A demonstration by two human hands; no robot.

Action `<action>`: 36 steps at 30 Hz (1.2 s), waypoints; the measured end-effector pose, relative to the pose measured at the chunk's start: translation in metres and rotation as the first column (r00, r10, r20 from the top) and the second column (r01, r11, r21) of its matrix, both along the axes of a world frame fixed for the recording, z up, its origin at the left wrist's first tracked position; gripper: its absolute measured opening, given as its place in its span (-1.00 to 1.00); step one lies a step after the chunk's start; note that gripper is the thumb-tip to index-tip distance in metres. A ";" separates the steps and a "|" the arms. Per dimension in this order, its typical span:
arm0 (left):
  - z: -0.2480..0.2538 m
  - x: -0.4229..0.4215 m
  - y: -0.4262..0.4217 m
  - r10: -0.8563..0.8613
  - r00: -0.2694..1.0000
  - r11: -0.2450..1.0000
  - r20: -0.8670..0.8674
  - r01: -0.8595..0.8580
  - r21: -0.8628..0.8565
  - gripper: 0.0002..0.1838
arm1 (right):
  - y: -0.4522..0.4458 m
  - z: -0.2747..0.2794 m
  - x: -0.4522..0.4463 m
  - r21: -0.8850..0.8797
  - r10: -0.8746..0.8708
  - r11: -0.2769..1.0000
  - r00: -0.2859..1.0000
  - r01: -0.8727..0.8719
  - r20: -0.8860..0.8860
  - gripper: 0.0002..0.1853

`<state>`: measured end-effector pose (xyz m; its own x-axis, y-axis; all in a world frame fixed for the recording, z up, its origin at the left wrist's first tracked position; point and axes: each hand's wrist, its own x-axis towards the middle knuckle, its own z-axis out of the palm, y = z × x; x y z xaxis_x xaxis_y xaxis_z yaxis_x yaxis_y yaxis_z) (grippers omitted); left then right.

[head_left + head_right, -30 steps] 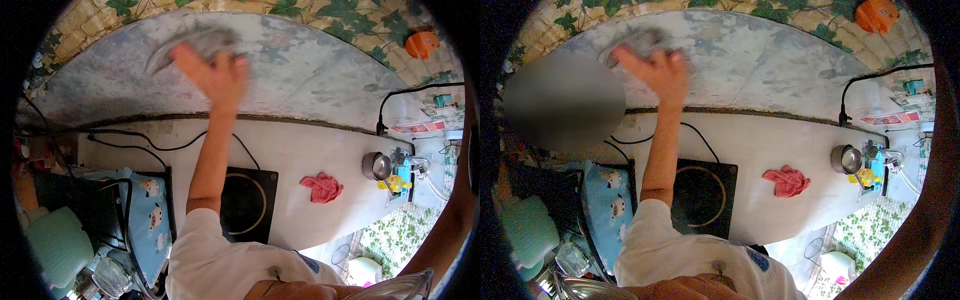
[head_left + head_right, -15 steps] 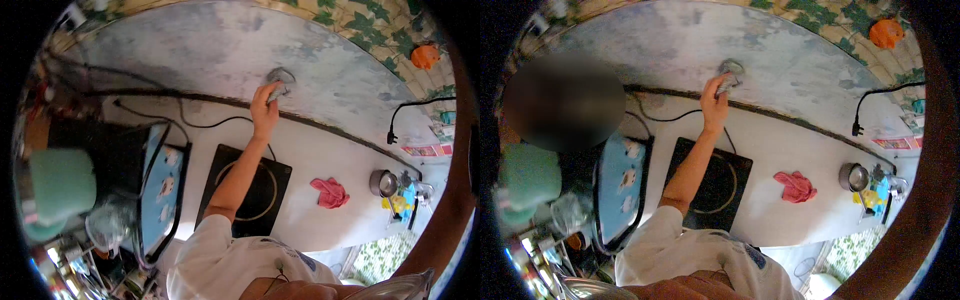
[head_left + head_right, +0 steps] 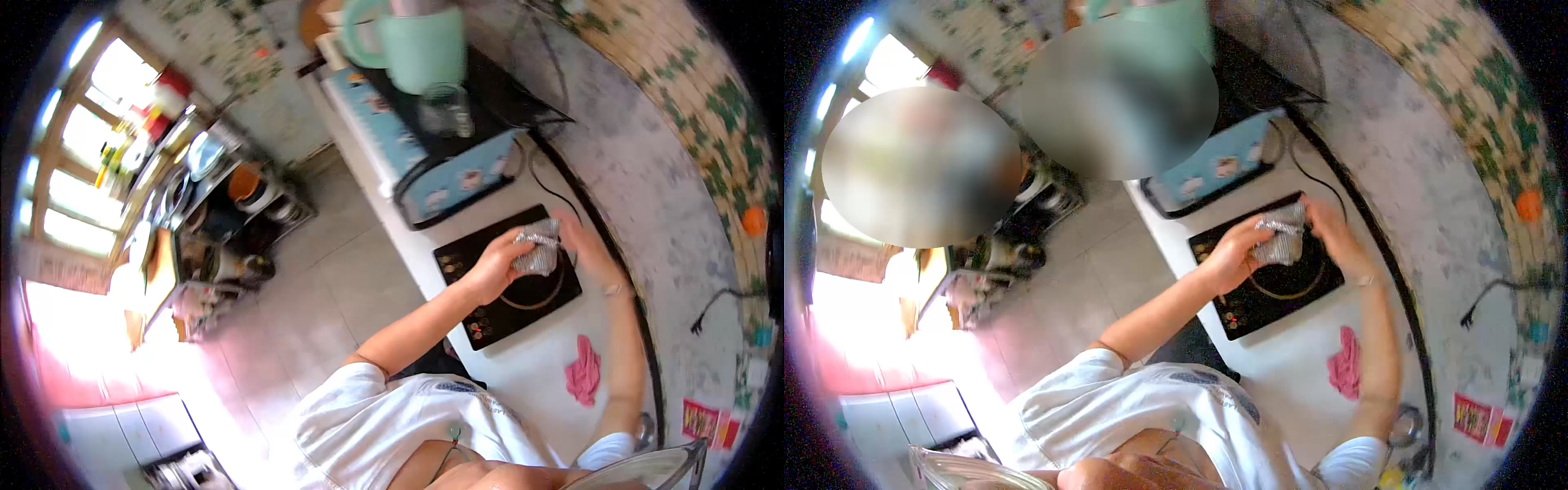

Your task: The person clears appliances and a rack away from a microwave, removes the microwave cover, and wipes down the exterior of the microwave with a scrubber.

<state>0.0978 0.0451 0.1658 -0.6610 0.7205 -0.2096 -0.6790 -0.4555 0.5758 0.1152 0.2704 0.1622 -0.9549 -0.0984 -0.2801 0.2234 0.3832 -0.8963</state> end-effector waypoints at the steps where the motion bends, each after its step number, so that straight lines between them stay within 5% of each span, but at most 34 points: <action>1: -0.002 0.008 -0.014 0.025 1.000 0.999 -0.002 -0.025 -0.039 -0.65 | -0.039 0.000 0.020 -0.302 -0.037 0.951 0.995 0.065 0.097 -0.37; 3: -0.008 0.025 -0.038 0.106 0.990 0.970 -0.094 -0.124 -0.211 -0.70 | -0.090 -0.025 0.047 -0.746 -0.023 0.646 0.981 0.161 0.192 -0.42; 5: -0.026 0.042 -0.051 0.071 0.894 0.855 -0.443 -0.283 -0.435 -0.70 | -0.127 -0.050 0.065 -0.902 0.001 0.394 0.982 0.174 0.190 -0.51; 6: -0.049 0.045 -0.058 0.003 0.644 0.720 -0.765 -0.532 -0.445 -0.72 | -0.142 -0.063 0.071 -0.910 -0.020 0.356 0.975 0.212 0.220 -0.51; 7: -0.044 0.050 -0.069 -0.047 0.540 0.690 -0.840 -0.591 -0.418 -0.71 | -0.158 -0.069 0.075 -0.915 -0.040 0.316 0.967 0.250 0.251 -0.52; 9: -0.045 0.060 -0.087 -0.328 0.130 0.481 -0.936 -0.829 -0.284 -0.65 | -0.186 -0.064 0.077 -0.892 -0.031 0.278 0.932 0.356 0.362 -0.57; 10: -0.043 0.064 -0.099 -0.429 0.077 0.425 -0.900 -0.861 -0.277 -0.59 | -0.202 -0.060 0.073 -0.886 -0.057 0.268 0.924 0.378 0.377 -0.59; 15: -0.053 0.041 -0.177 -0.432 0.125 0.474 -0.893 -0.811 -0.343 -0.50 | -0.255 -0.074 0.041 -0.892 -0.124 0.336 0.953 0.303 0.276 -0.69; 19: -0.052 -0.004 -0.255 -0.460 0.018 0.451 -0.888 -0.856 -0.252 -0.49 | -0.330 -0.083 -0.007 -0.903 -0.051 0.357 0.970 0.240 0.238 -0.67; 21: -0.054 -0.027 -0.300 -0.488 0.083 0.363 -0.869 -0.886 -0.288 -0.48 | -0.379 -0.083 -0.035 -0.862 -0.050 0.411 0.951 0.297 0.304 -0.67; 28: -0.055 -0.112 -0.432 -0.516 0.123 0.280 -0.848 -0.911 -0.303 -0.61 | -0.493 -0.078 -0.126 -0.893 0.218 0.340 0.899 0.295 0.380 -0.63; 30: -0.060 -0.137 -0.454 -0.403 0.169 0.255 -0.899 -0.923 -0.287 -0.74 | -0.510 -0.077 -0.148 -0.859 0.301 0.436 0.856 0.269 0.421 -0.62; 31: -0.063 -0.151 -0.462 -0.408 0.167 0.270 -0.897 -0.917 -0.293 -0.74 | -0.517 -0.073 -0.156 -0.858 0.287 0.429 0.858 0.282 0.425 -0.62; 33: -0.069 -0.179 -0.472 -0.265 0.262 0.240 -0.928 -0.914 -0.327 -0.81 | -0.524 -0.065 -0.177 -0.742 0.146 0.654 0.937 0.150 0.318 -0.61; 36: -0.071 -0.228 -0.483 -0.146 0.348 0.262 -0.926 -0.889 -0.375 -0.86 | -0.515 -0.067 -0.215 -0.679 0.108 0.722 0.947 0.135 0.303 -0.62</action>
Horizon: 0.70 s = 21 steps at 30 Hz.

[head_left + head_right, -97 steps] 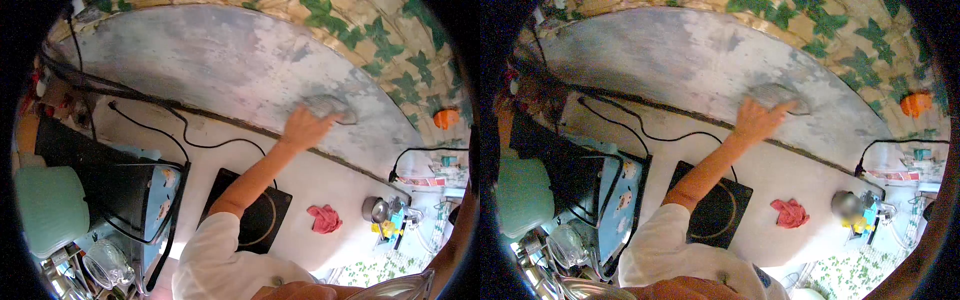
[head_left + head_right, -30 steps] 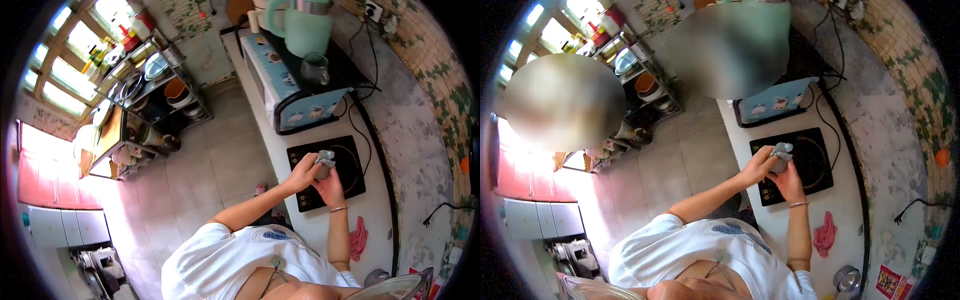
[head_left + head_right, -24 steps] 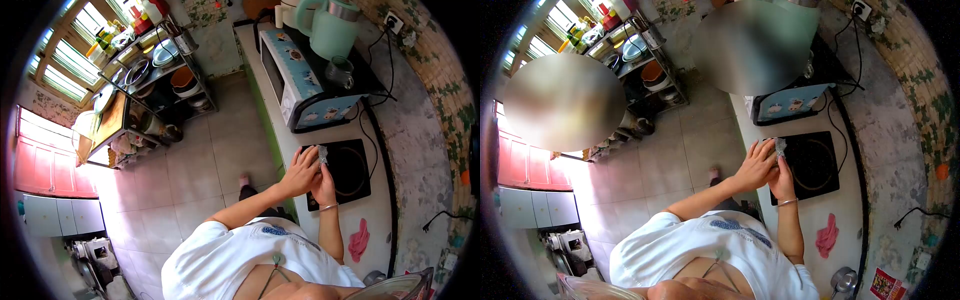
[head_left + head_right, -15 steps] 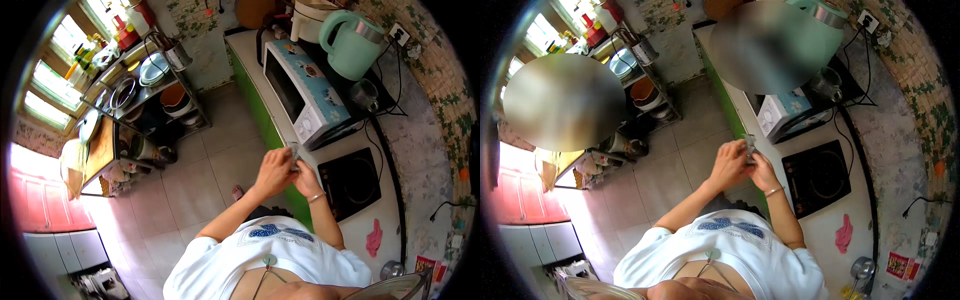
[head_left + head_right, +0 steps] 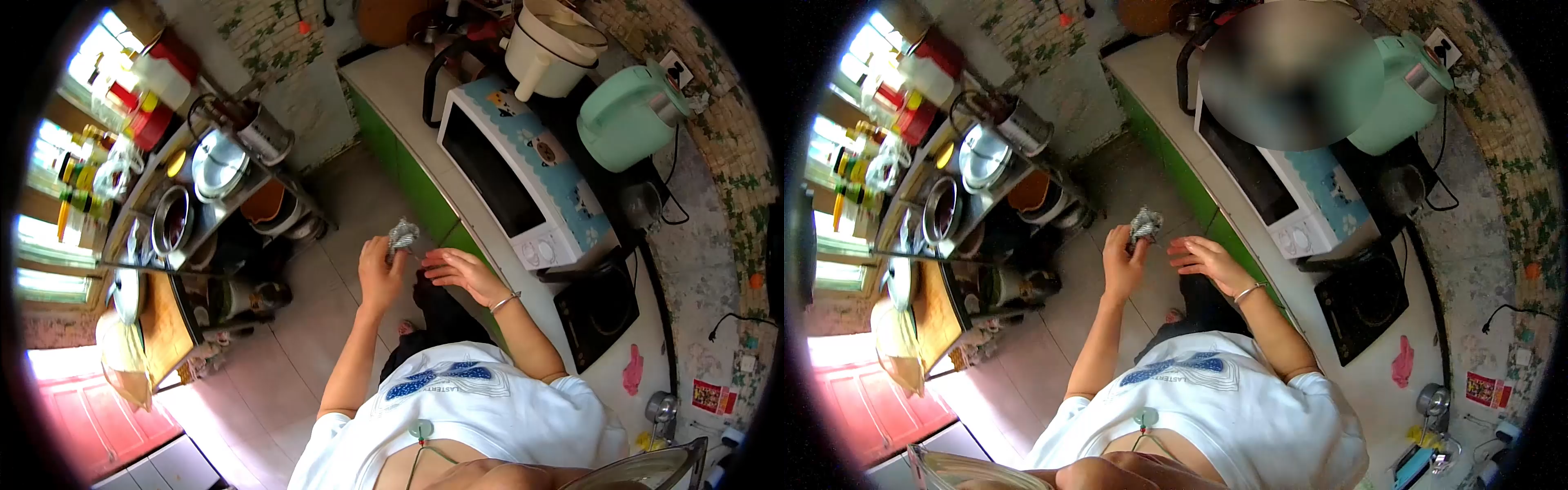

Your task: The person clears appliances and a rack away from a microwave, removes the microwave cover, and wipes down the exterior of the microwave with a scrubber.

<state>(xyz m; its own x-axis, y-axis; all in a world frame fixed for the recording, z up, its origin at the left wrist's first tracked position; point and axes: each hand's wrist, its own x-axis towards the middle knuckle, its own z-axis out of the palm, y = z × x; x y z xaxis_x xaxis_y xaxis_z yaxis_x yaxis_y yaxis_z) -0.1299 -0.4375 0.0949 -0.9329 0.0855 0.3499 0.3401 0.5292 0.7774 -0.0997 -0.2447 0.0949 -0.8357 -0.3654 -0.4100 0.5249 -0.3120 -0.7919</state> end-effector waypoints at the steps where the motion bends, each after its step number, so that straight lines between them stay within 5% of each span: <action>1: 0.001 -0.018 -0.002 0.013 0.997 0.998 0.071 -0.017 0.055 -0.88 | 0.005 -0.001 -0.014 0.035 0.006 0.999 1.000 -0.006 -0.006 -0.62; 7: -0.005 -0.146 -0.005 0.018 0.995 0.965 0.095 -0.042 0.260 -0.83 | 0.027 -0.009 -0.106 0.063 -0.161 0.985 0.987 0.162 -0.022 -0.69; 11: 0.017 -0.242 0.000 0.017 0.988 0.984 0.155 -0.044 0.175 -0.83 | 0.034 0.017 -0.159 0.050 -0.183 0.981 0.980 0.188 -0.080 -0.71; 15: 0.052 -0.322 0.035 -0.106 0.985 0.930 0.134 0.051 0.363 -0.84 | 0.049 0.038 -0.190 0.078 -0.216 0.969 0.955 0.235 -0.202 -0.72; 21: 0.048 -0.424 0.105 -0.248 0.968 0.906 0.035 0.219 0.362 -0.87 | 0.083 0.059 -0.207 0.153 -0.444 0.866 0.873 0.476 -0.203 -0.71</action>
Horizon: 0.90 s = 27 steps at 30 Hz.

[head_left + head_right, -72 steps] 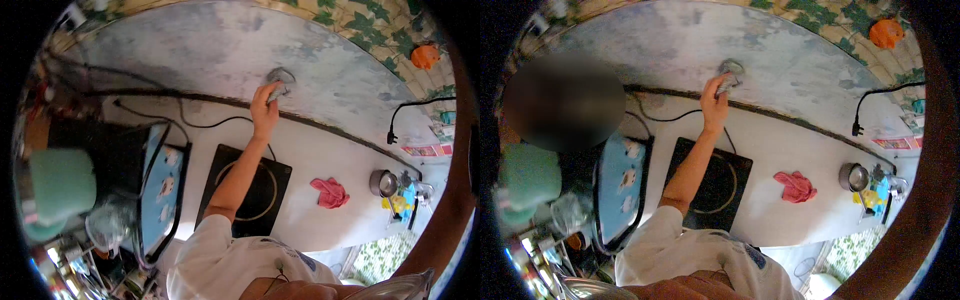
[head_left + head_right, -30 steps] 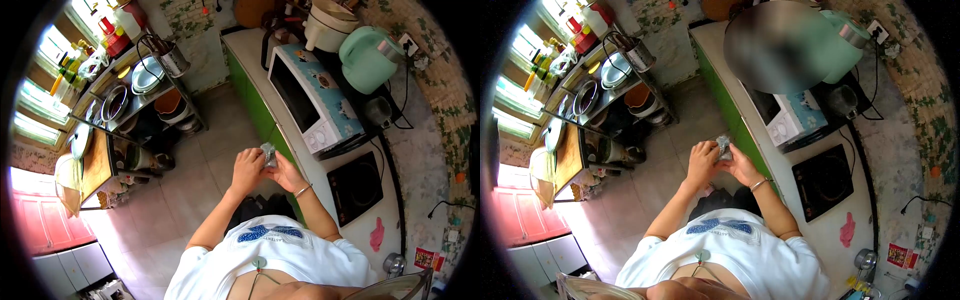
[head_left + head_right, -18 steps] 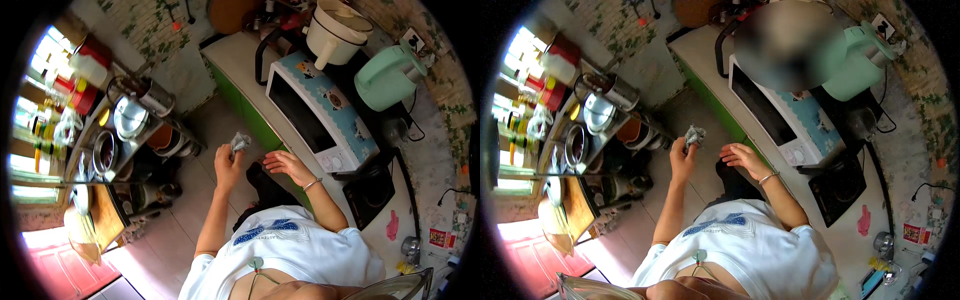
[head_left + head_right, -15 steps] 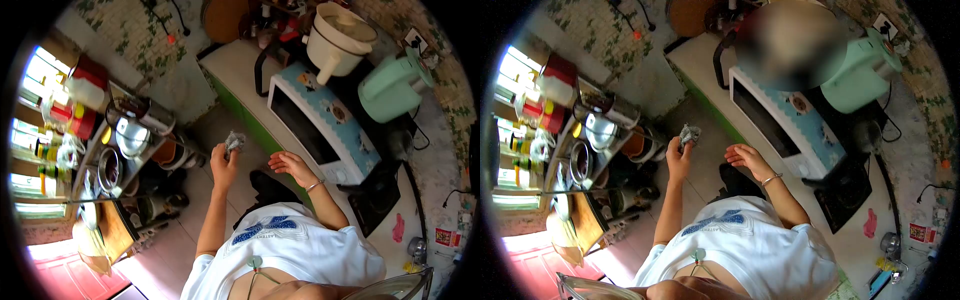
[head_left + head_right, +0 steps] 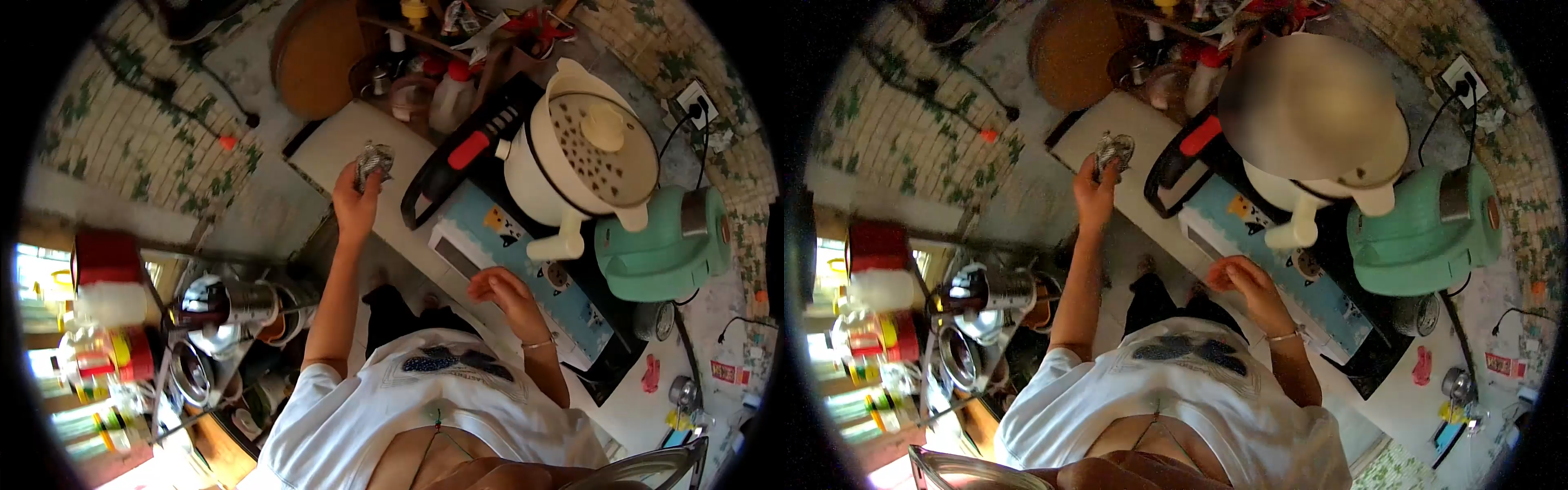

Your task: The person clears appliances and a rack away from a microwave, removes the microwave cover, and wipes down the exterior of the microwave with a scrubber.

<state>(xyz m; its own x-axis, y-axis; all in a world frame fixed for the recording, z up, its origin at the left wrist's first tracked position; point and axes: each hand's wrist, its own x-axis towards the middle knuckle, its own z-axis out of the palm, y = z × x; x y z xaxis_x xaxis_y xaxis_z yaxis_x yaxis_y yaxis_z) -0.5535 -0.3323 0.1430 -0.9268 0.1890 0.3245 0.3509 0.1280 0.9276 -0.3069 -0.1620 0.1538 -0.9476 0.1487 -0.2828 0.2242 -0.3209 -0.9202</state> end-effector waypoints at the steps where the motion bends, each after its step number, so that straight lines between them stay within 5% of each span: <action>1: 0.007 -0.011 0.017 -0.047 0.999 0.999 -0.001 0.047 0.028 -0.85 | 0.001 0.003 -0.003 0.001 -0.027 1.000 1.000 0.027 0.000 -0.71; 8: -0.026 -0.112 0.101 -0.464 0.879 0.885 0.105 0.465 0.020 -0.78 | -0.030 0.009 -0.068 -0.065 -0.360 0.931 0.933 0.359 -0.005 -0.74; 12: -0.043 -0.160 0.136 -0.619 0.769 0.776 0.161 0.630 -0.027 -0.72 | -0.058 -0.019 -0.118 0.059 -0.466 0.884 0.882 0.463 0.065 -0.66; 14: -0.060 -0.178 0.153 -0.559 0.818 0.814 -0.136 0.511 -0.277 -0.66 | -0.076 -0.037 -0.141 0.101 -0.593 0.804 0.803 0.587 0.058 -0.61; 15: -0.063 -0.186 0.161 -0.591 0.797 0.792 -0.121 0.546 -0.274 -0.66 | -0.073 -0.003 -0.167 -0.112 -0.554 0.830 0.831 0.546 -0.053 -0.57; 16: -0.066 -0.193 0.169 -0.618 0.779 0.771 -0.109 0.573 -0.278 -0.64 | -0.072 0.002 -0.181 -0.110 -0.583 0.810 0.811 0.577 -0.042 -0.57; 18: -0.071 -0.202 0.180 -0.675 0.733 0.722 -0.084 0.633 -0.278 -0.61 | -0.076 0.007 -0.199 -0.463 -0.649 0.686 0.760 0.561 -0.041 -0.58; 19: -0.072 -0.204 0.186 -0.695 0.718 0.697 -0.022 0.667 -0.263 -0.60 | -0.080 0.001 -0.201 -0.458 -0.682 0.661 0.731 0.595 -0.036 -0.58; 21: -0.079 -0.206 0.198 -0.749 0.661 0.632 0.050 0.735 -0.244 -0.58 | -0.090 -0.018 -0.204 -0.182 -0.783 0.588 0.611 0.788 0.118 -0.53; 27: -0.086 -0.209 0.199 -0.778 0.575 0.531 0.252 0.817 -0.224 -0.54 | -0.101 -0.022 -0.203 -0.059 -0.822 0.555 0.558 0.830 0.110 -0.63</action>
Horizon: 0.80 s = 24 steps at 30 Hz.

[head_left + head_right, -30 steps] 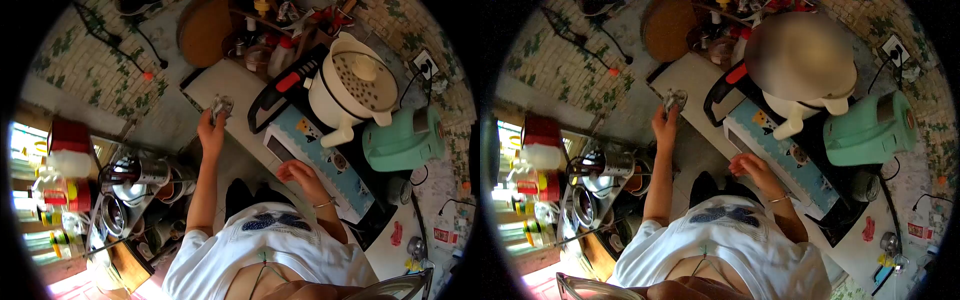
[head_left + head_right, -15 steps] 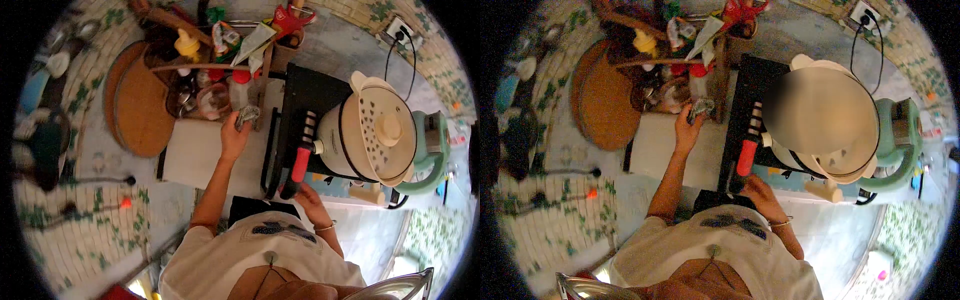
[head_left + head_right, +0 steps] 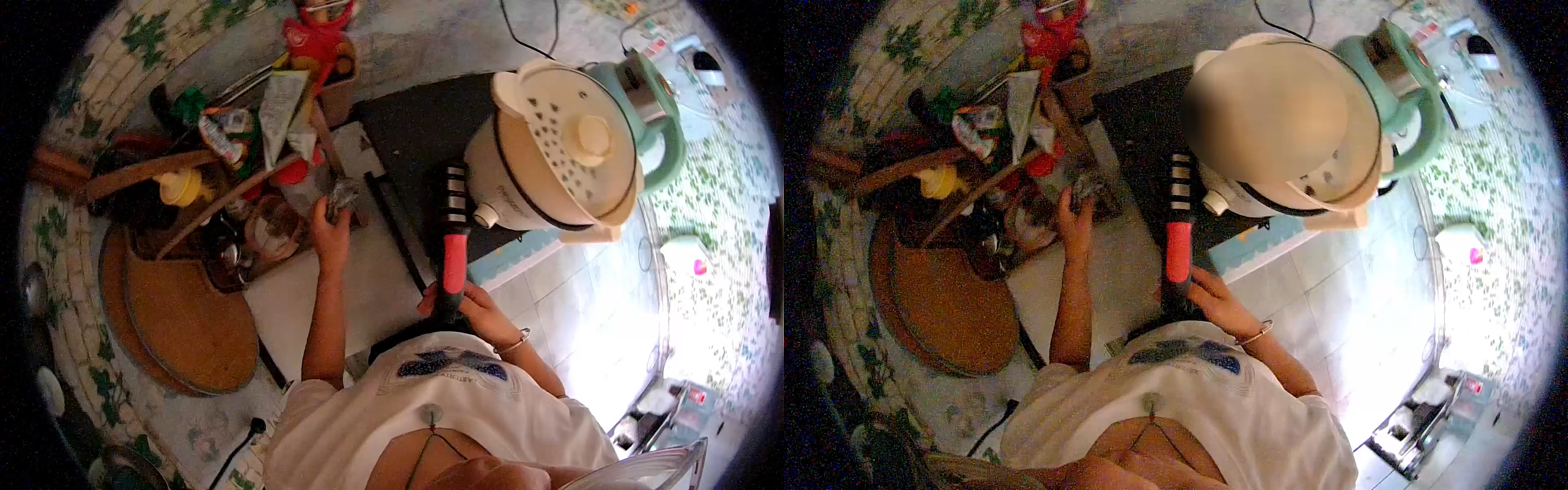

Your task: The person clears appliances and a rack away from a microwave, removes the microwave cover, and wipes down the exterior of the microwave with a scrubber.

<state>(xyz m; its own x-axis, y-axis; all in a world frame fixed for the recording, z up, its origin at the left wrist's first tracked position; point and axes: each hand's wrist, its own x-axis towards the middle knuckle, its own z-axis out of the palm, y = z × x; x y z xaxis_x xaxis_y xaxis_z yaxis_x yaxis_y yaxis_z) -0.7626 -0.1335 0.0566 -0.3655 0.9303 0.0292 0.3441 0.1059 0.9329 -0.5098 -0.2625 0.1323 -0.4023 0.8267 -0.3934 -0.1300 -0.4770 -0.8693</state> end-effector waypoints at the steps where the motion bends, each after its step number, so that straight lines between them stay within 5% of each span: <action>1: -0.004 0.000 -0.001 -0.006 1.000 1.000 0.024 0.006 -0.017 -0.54 | -0.002 -0.002 0.003 0.006 0.039 0.999 0.999 -0.038 -0.024 -0.61; 2: -0.007 -0.002 -0.005 -0.005 0.999 0.999 0.044 0.006 -0.037 -0.55 | -0.008 -0.005 0.004 0.102 -0.032 0.995 0.981 0.012 0.191 -0.68; 6: -0.030 -0.016 -0.027 -0.062 0.976 0.998 -0.207 0.058 -0.026 -0.59 | 0.001 0.042 0.011 0.132 -0.052 0.991 0.965 0.018 0.257 -0.75; 8: -0.044 -0.024 -0.045 -0.102 0.790 0.994 -0.604 0.101 -0.036 -0.62 | -0.001 0.045 0.013 0.199 -0.141 0.975 0.963 0.095 0.228 -0.78; 11: -0.097 -0.044 -0.068 -0.044 0.761 0.997 -0.647 -0.003 -0.071 -0.62 | 0.005 0.060 0.013 0.395 -0.263 0.908 0.921 0.137 0.286 -0.75; 15: -0.139 -0.067 -0.096 0.101 0.692 0.995 -0.715 -0.087 0.057 -0.59 | 0.021 0.073 -0.001 0.508 -0.247 0.861 0.860 -0.015 0.446 -0.57; 17: -0.151 -0.072 -0.099 0.190 0.768 0.981 -0.612 -0.166 0.096 -0.57 | 0.029 0.078 -0.006 0.628 -0.296 0.744 0.729 -0.230 0.617 -0.58; 21: -0.144 -0.064 -0.104 0.156 0.701 0.974 -0.696 -0.226 -0.009 -0.58 | 0.035 0.072 0.007 0.632 -0.190 0.712 0.783 -0.305 0.592 -0.60; 24: -0.109 -0.041 -0.107 0.420 0.565 0.889 -0.710 -0.413 0.198 -0.64 | 0.033 0.058 0.040 0.586 -0.034 0.763 0.890 -0.271 0.456 -0.68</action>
